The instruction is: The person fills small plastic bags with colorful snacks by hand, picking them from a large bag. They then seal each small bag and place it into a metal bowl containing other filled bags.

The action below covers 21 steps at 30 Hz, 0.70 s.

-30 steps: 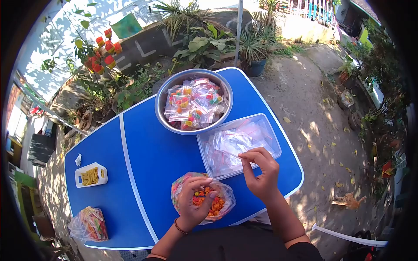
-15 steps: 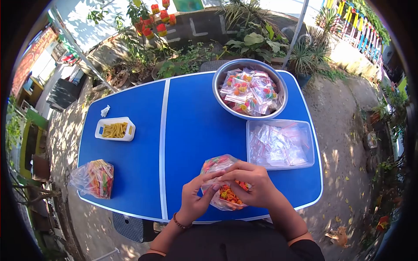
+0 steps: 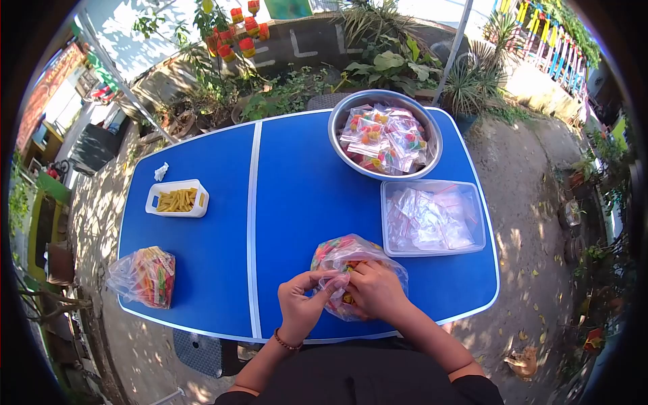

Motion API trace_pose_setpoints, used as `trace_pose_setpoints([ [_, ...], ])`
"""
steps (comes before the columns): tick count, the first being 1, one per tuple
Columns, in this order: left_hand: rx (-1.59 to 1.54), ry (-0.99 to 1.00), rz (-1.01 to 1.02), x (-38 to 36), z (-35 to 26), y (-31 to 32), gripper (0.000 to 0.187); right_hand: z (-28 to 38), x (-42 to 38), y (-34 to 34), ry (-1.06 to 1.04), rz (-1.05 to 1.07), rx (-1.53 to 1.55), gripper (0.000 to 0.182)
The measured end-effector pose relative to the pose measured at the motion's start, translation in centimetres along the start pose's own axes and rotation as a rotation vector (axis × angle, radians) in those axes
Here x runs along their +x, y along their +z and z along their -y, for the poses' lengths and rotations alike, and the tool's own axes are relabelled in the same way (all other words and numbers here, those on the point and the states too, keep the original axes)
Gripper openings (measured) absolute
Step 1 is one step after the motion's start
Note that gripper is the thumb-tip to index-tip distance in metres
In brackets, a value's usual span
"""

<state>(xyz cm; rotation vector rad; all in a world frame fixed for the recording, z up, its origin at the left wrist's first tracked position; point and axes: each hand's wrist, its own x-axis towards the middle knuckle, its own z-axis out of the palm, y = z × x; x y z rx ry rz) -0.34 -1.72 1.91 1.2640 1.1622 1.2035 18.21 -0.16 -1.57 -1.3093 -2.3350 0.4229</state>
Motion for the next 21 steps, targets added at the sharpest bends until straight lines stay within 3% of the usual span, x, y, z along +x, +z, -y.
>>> trace_pose_setpoints([
  [5,0.103,0.043,0.025,0.1,0.3,-0.2,0.021,-0.3,-0.2,-2.7,0.181,0.0,0.321,0.019],
  [8,0.242,0.053,0.085,0.2,0.1,-0.3,0.023,0.2,-0.2,-4.2,0.36,-0.243,0.741,0.018],
  [11,0.271,0.037,0.163,0.3,0.0,0.1,0.027,0.8,-0.7,-5.3,0.35,-0.265,0.984,0.012],
  [14,0.225,0.061,0.204,0.4,-0.1,0.4,0.028,1.1,-0.4,-6.3,0.17,-0.153,0.684,0.008],
  [17,0.182,0.067,0.23,0.4,0.1,0.5,0.028,0.8,0.0,-6.1,0.017,-0.156,0.575,0.007],
  [20,0.167,0.079,0.278,0.6,-0.2,0.5,0.027,1.6,0.1,-6.7,0.0,-0.131,0.39,0.009],
  [21,0.179,0.088,0.291,0.6,-0.2,0.5,0.025,1.5,0.0,-6.4,0.017,-0.16,0.488,0.009],
])
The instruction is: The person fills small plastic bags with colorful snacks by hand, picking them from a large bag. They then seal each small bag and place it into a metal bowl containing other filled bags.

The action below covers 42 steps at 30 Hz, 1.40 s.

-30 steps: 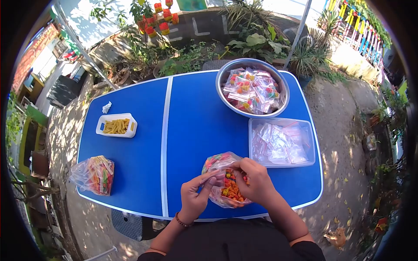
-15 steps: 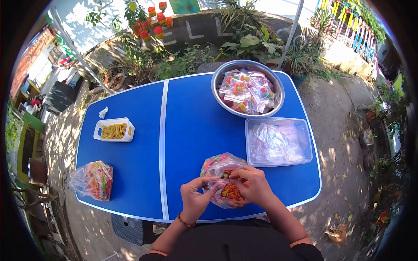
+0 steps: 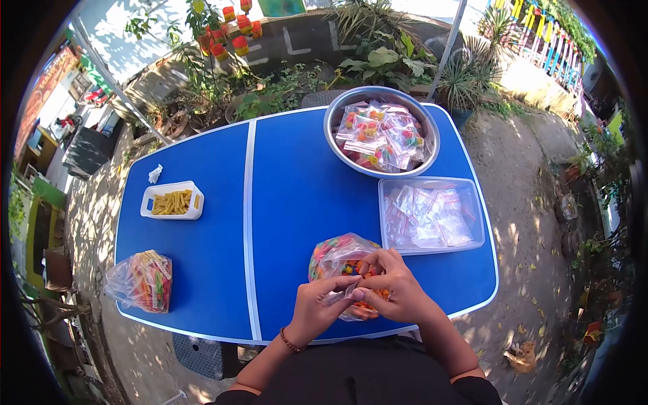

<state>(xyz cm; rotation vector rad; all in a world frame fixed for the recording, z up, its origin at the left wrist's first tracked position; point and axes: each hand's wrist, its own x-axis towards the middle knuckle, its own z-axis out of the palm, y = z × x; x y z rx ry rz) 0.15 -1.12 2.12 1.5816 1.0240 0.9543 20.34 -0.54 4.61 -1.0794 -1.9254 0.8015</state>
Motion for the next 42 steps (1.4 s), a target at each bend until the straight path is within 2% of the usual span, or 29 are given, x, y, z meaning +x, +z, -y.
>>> trace_pose_setpoints([
  [2,-0.056,-0.012,-0.015,0.1,0.3,0.1,0.024,-1.0,-0.3,0.7,0.03,-0.066,0.192,0.011],
  [5,-0.203,-0.099,-0.075,0.2,0.8,0.4,0.023,-1.7,-0.5,1.5,0.364,-0.214,0.352,0.012],
  [8,-0.28,-0.181,-0.083,0.0,0.9,0.1,0.02,-1.8,-0.6,1.8,0.463,-0.007,0.104,0.013],
  [11,-0.419,-0.204,-0.11,0.1,1.5,0.3,0.021,-3.1,-1.8,3.1,0.197,0.182,-0.474,0.016],
  [14,-0.504,-0.272,-0.101,0.2,1.9,0.1,0.022,-2.7,-1.8,4.1,0.139,0.188,-0.605,0.027],
  [17,-0.548,-0.294,-0.116,0.3,1.7,-0.1,0.022,-2.8,-1.5,3.5,0.183,0.275,-0.531,0.029],
  [20,-0.51,-0.278,-0.134,0.2,1.8,0.0,0.02,-3.3,-1.3,2.4,0.186,0.06,-0.274,0.015],
  [23,-0.402,-0.305,-0.101,0.0,1.9,-0.2,0.02,-2.1,-0.9,1.4,0.462,-0.133,0.272,0.011],
  [26,-0.355,-0.305,-0.061,-0.1,0.8,0.0,0.021,-1.0,-0.5,1.2,0.465,-0.303,0.666,0.006],
  [29,-0.271,-0.211,-0.046,0.0,0.6,0.4,0.022,-1.2,-0.8,1.5,0.407,-0.252,0.519,0.006],
  [32,-0.091,-0.157,-0.022,-0.2,1.7,0.3,0.023,-0.4,-0.7,0.9,0.304,-0.141,0.17,0.008],
  [35,-0.106,-0.182,-0.032,0.1,0.7,0.1,0.025,-1.3,-0.3,0.8,0.061,-0.096,0.101,0.011],
  [38,-0.165,-0.187,-0.032,0.4,-0.1,0.3,0.026,-0.8,-0.3,0.9,0.097,-0.061,0.024,0.012],
  [41,-0.221,-0.164,-0.032,0.3,0.5,0.5,0.024,-1.1,-0.2,1.1,0.052,-0.109,0.095,0.014],
  [42,-0.27,-0.187,-0.042,0.3,0.8,0.5,0.023,-1.3,-0.3,1.2,0.168,-0.138,0.104,0.013],
])
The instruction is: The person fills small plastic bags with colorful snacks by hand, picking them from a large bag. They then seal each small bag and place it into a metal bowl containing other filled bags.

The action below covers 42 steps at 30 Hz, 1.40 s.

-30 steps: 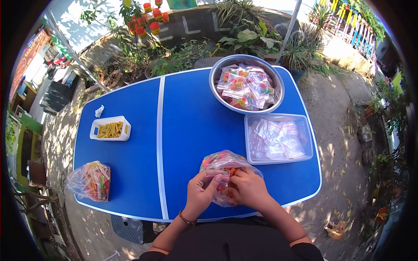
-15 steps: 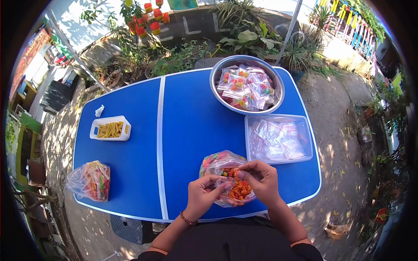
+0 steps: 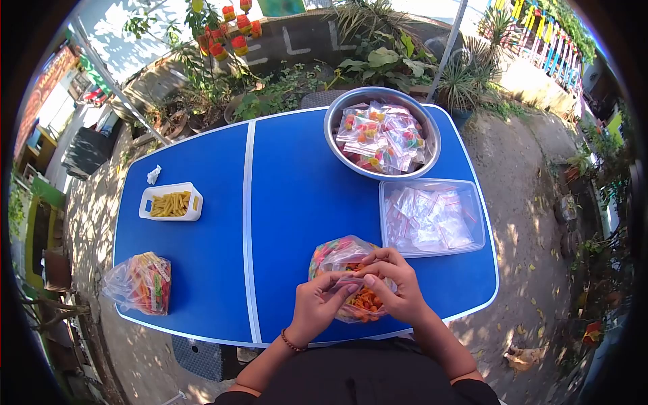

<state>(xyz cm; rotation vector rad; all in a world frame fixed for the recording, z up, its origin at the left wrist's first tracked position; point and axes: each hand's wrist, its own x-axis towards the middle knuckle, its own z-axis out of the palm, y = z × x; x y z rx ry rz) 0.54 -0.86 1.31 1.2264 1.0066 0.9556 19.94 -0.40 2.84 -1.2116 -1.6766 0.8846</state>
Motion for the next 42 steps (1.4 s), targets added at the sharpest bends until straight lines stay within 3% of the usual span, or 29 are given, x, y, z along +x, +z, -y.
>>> trace_pose_setpoints([
  [2,-0.086,-0.01,-0.023,0.1,0.5,-0.2,0.022,-0.5,-0.4,0.2,0.23,-0.068,0.008,0.014],
  [5,-0.192,-0.001,-0.051,0.4,0.8,-0.8,0.021,-1.5,-1.0,0.7,0.017,0.198,-0.557,0.02],
  [8,-0.272,-0.049,-0.06,0.5,0.7,-1.0,0.02,-1.9,-1.1,1.4,-0.08,0.266,-0.574,0.022],
  [11,-0.311,-0.059,-0.078,0.5,0.7,-1.1,0.021,-0.6,-0.9,2.2,-0.166,0.205,-0.696,0.023],
  [17,-0.355,-0.083,-0.06,0.3,1.0,-1.3,0.023,-3.0,-1.6,3.3,-0.149,0.276,-0.769,0.028],
  [23,-0.288,-0.049,-0.098,0.2,1.2,-1.4,0.022,-2.6,-1.3,1.5,-0.009,0.216,-0.386,0.018],
  [32,-0.158,-0.049,-0.079,0.1,1.1,-0.8,0.021,-1.4,-0.8,-0.4,0.336,0.128,0.224,0.022],
  [35,-0.158,-0.061,-0.064,0.0,1.0,-0.8,0.022,-1.5,-0.8,-0.4,0.339,0.074,0.372,0.021],
  [42,0.024,-0.067,-0.031,-0.1,1.4,-0.8,0.025,0.4,-0.3,-1.1,0.055,0.015,0.12,0.025],
])
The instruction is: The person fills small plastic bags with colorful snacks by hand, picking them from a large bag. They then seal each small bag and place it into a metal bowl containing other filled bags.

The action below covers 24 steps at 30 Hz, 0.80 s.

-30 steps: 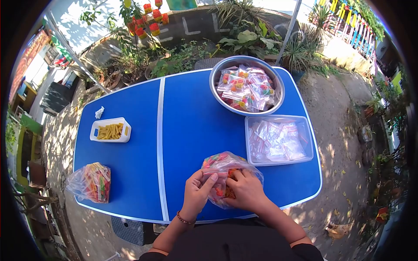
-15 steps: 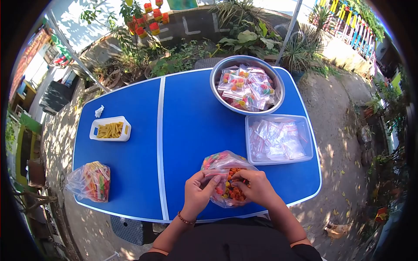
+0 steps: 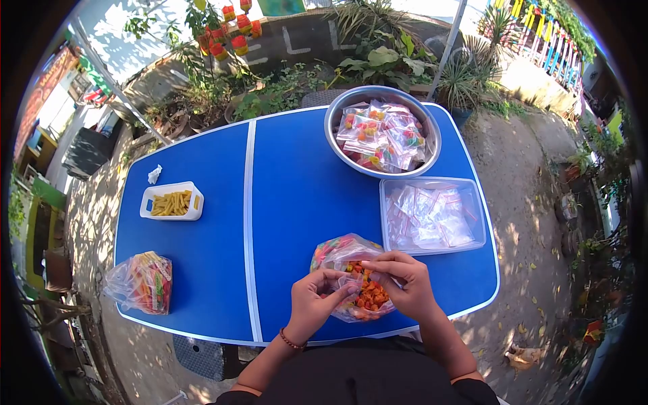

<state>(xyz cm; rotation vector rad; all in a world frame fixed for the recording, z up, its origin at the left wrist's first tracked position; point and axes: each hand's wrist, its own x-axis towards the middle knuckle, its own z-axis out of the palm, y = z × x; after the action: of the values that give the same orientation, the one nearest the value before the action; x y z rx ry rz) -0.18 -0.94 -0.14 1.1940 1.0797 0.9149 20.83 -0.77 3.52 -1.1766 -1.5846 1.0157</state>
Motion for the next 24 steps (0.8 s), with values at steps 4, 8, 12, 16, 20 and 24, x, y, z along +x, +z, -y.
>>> trace_pose_setpoints([
  [4,0.07,0.051,0.011,0.0,-0.4,0.3,0.027,0.9,0.0,0.0,-0.126,0.066,-0.161,0.022],
  [8,0.171,0.112,0.021,0.0,-1.2,0.5,0.027,0.9,0.1,-0.2,-0.204,0.11,-0.251,0.019],
  [12,0.111,0.136,0.051,0.1,-1.6,0.7,0.028,1.2,0.1,-0.4,-0.213,0.131,-0.247,0.018],
  [16,-0.109,-0.001,0.153,0.2,-0.5,0.4,0.029,1.4,0.0,-0.3,-0.094,0.03,-0.145,0.016],
  [20,-0.283,-0.062,0.239,0.3,-0.4,0.1,0.028,0.7,0.3,-0.5,-0.119,-0.015,-0.146,0.015],
  [24,-0.33,-0.131,0.247,0.5,-0.5,-0.2,0.029,1.1,0.2,-0.2,-0.054,-0.084,-0.057,0.015],
])
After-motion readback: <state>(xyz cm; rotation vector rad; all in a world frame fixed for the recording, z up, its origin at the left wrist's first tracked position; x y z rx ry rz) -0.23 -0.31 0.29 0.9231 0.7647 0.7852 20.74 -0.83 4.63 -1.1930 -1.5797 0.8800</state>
